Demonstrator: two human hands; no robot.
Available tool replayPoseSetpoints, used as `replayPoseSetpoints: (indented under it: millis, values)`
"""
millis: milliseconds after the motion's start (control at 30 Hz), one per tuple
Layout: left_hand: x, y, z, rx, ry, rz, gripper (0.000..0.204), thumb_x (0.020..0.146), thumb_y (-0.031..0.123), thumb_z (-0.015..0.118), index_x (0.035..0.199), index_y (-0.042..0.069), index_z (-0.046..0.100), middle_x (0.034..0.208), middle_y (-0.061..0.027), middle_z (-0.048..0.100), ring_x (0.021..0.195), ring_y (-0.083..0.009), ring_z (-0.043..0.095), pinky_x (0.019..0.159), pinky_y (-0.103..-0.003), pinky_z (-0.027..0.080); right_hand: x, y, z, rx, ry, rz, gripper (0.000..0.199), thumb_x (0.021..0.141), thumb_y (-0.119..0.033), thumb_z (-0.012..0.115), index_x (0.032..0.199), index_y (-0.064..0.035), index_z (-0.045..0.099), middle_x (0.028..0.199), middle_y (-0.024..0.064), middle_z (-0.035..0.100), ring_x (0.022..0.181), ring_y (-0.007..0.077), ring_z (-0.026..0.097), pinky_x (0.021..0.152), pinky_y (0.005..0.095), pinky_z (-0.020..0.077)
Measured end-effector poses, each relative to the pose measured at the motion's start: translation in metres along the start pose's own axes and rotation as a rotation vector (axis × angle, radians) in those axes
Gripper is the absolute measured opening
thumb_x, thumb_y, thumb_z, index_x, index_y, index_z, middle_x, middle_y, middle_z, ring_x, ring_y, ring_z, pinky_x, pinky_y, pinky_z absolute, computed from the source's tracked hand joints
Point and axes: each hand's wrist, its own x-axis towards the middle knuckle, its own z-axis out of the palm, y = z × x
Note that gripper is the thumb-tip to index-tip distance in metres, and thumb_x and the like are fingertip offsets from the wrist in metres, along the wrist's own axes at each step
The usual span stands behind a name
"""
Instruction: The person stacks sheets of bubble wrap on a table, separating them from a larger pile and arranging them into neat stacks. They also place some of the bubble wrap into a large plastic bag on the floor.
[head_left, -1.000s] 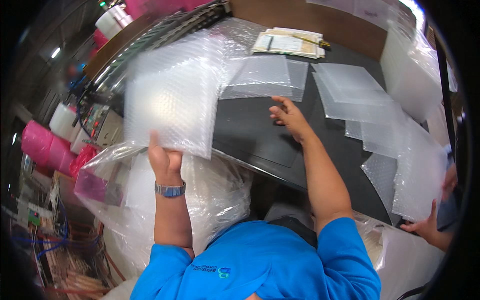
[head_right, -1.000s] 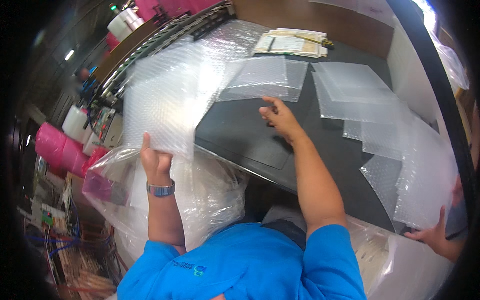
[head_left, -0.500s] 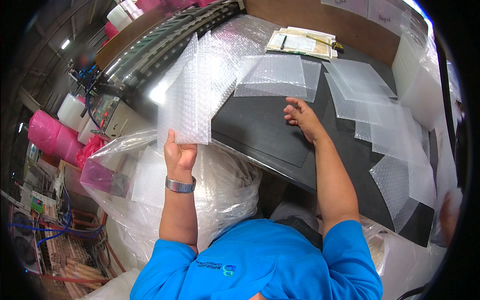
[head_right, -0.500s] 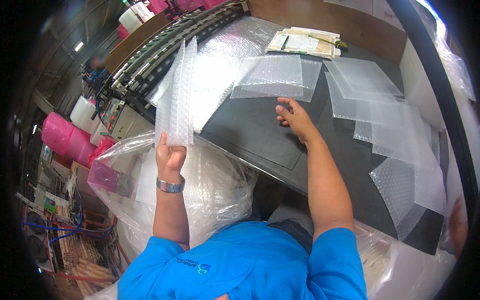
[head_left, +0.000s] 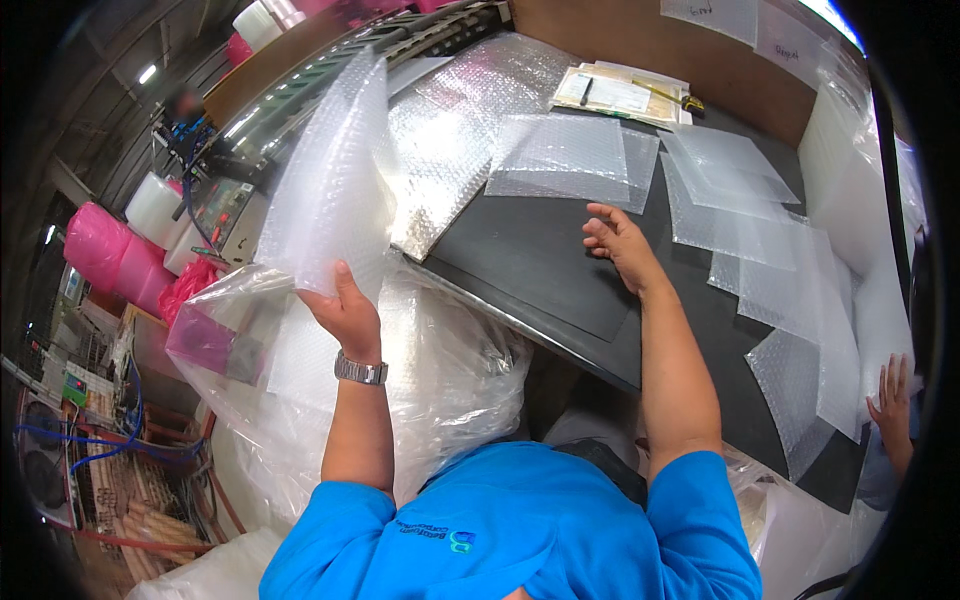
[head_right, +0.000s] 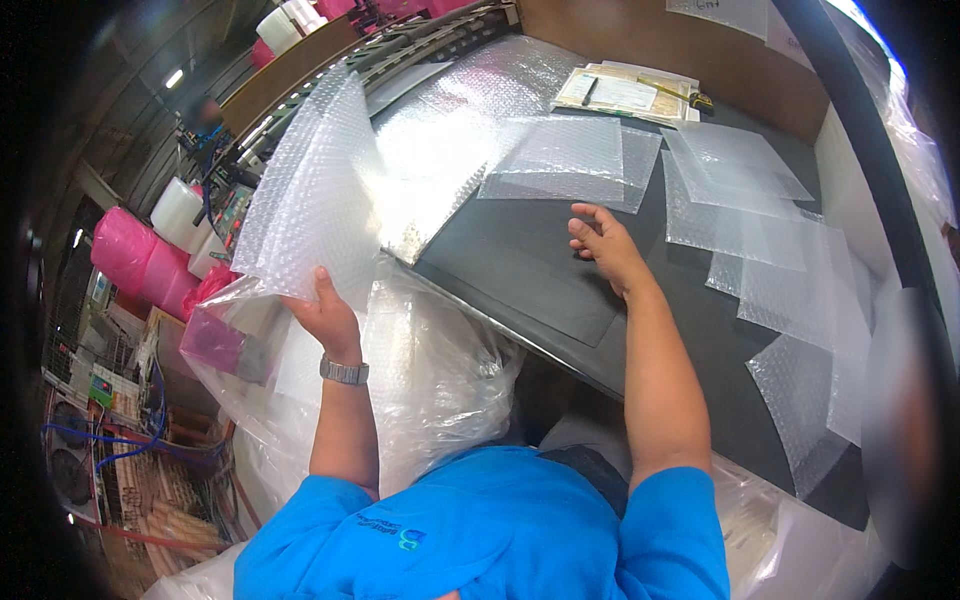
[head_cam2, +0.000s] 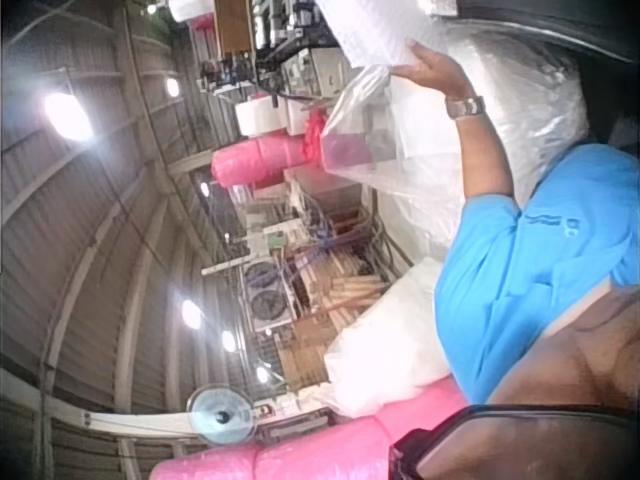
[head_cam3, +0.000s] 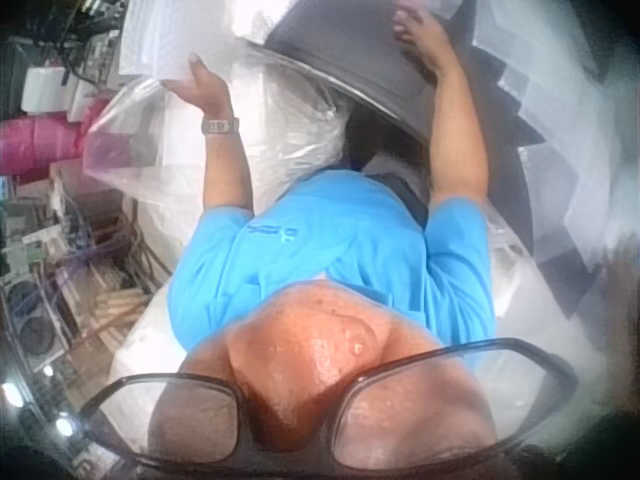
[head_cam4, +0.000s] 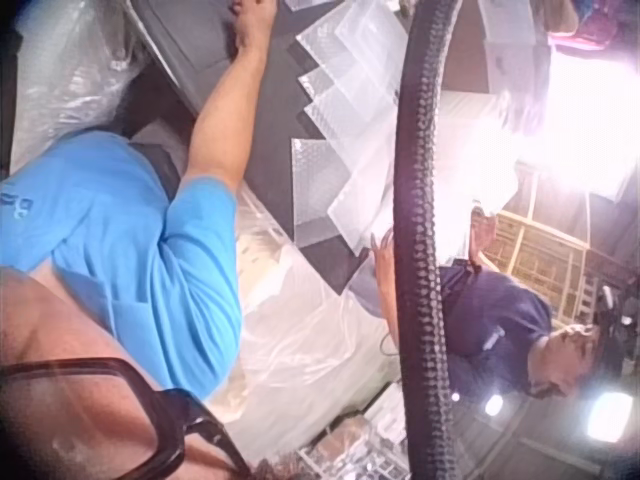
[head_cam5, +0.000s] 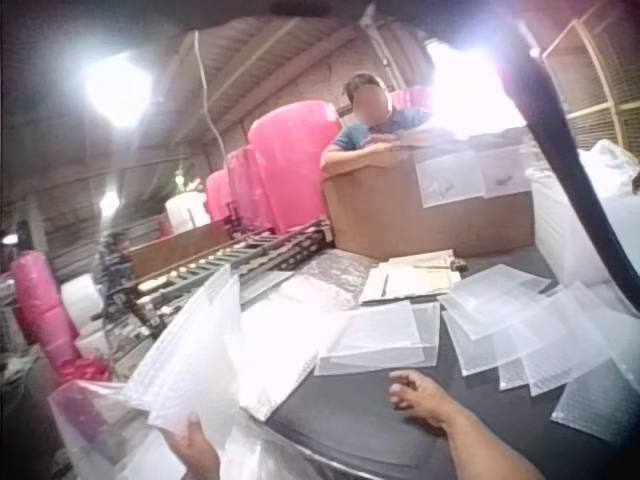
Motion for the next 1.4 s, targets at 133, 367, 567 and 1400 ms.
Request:
replayPoseSetpoints:
  millis: [133, 367, 567, 1400]
  values:
    - [-0.005, 0.0, -0.009, 0.057, -0.028, 0.007, 0.045, 0.087, 0.01, 0.052, 0.121, -0.009, 0.03, 0.115, -0.0221, 0.046, 0.101, -0.0254, 0.048, 0.089, -0.035, 0.038, 0.0, 0.001, 0.0, -0.008, -0.005, -0.002, 0.049, 0.084, -0.035, 0.059, 0.121, -0.0057, 0.045, 0.1, 0.0065, 0.054, 0.085, 0.0122, 0.052, 0.074, 0.0244, 0.0417]
    - [-0.008, -0.004, -0.011, 0.074, 0.009, 0.017, 0.043, 0.087, 0.014, 0.054, 0.116, -0.01, 0.033, 0.11, -0.021, 0.049, 0.099, -0.0252, 0.049, 0.087, -0.035, 0.04, 0.002, 0.002, -0.001, -0.007, -0.025, 0.009, 0.046, 0.085, -0.03, 0.057, 0.121, -0.0053, 0.044, 0.099, 0.0048, 0.052, 0.083, 0.0109, 0.051, 0.073, 0.0221, 0.0418]
    - [-0.009, -0.004, -0.01, 0.023, -0.002, -0.009, 0.043, 0.088, 0.014, 0.053, 0.117, -0.009, 0.032, 0.111, -0.0215, 0.047, 0.1, -0.0252, 0.049, 0.088, -0.035, 0.039, 0.001, 0.001, 0.001, 0.004, -0.028, 0.009, 0.046, 0.085, -0.03, 0.058, 0.121, -0.0049, 0.044, 0.098, 0.0045, 0.052, 0.083, 0.0106, 0.051, 0.073, 0.0219, 0.042]
    - [-0.094, 0.011, -0.015, -0.739, -0.835, -0.91, 0.065, 0.082, 0.027, 0.06, 0.131, 0.002, 0.025, 0.126, -0.0136, 0.039, 0.116, -0.0235, 0.038, 0.098, -0.035, 0.031, -0.114, -0.013, 0.013, -0.062, -0.069, 0.085, 0.063, 0.068, -0.012, 0.07, 0.124, -0.004, 0.042, 0.111, 0.0065, 0.055, 0.101, 0.0149, 0.051, 0.09, 0.0296, 0.0388]
